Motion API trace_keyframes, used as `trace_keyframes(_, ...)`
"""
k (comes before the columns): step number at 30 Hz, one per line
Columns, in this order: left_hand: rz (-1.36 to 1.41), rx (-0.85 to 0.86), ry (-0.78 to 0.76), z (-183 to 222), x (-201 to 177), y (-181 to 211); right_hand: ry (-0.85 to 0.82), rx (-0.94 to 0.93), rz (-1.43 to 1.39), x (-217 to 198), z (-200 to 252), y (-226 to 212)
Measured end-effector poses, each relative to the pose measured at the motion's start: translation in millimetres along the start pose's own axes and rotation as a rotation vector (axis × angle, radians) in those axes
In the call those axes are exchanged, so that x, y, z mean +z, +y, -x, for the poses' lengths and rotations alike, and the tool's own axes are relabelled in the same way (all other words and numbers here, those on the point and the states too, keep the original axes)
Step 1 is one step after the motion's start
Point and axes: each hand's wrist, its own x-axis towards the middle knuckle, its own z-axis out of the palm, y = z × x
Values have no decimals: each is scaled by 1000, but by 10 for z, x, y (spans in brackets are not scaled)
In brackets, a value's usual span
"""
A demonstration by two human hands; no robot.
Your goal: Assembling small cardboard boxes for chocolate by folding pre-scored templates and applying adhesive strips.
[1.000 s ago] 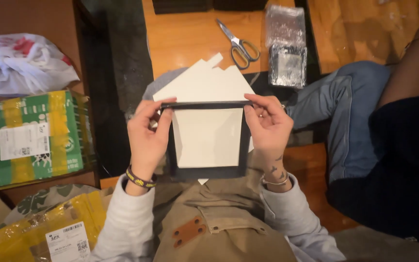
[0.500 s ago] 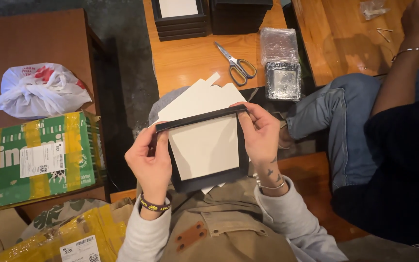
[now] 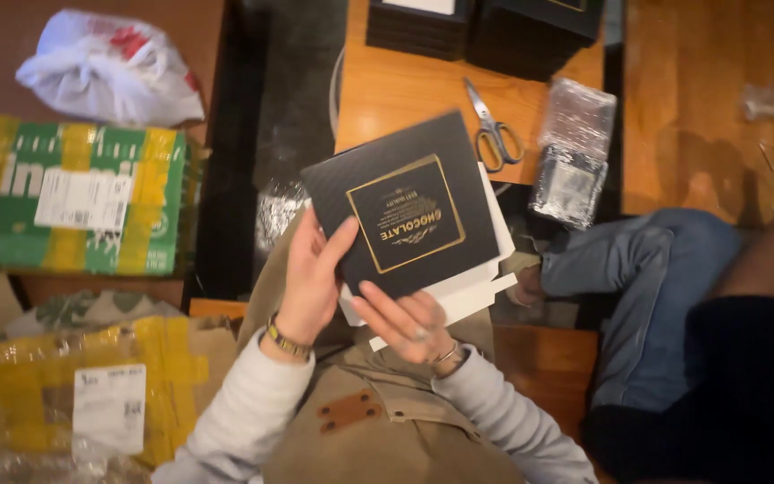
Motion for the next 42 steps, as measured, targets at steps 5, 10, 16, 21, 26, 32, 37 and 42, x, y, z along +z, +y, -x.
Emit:
trace_keyframes(5, -98, 40, -92, -251, -505, -92, 121, 229, 167, -65, 119, 313)
trace_keyframes(10, -205, 47, -216, -204, -524, -1, 58, 1200, -686, -204, -17, 564)
trace_keyframes(16, -134, 89, -344, -226, -502, -145, -76, 1206, -953, -69, -27, 554)
trace_keyframes(21, -248, 104, -511, -201, -417, 8, 60, 1310, -1038, 21, 141, 604)
trace_keyframes(26, -469, 137, -527, -41, -170, 346, 344, 1200, -1027, 40, 409, 777)
trace_keyframes(32, -1254, 1153, -515, 73, -15, 15, 288, 691, -38, -347, 373, 758)
trace_keyframes(37, -1393, 1208, -524, 115, -472, -922, -334, 86, 363, -410, 926, 44)
trace_keyframes(42, -1466, 1136, -460, 195, -707, -1055, -177, 586, -153, -41, 990, -157)
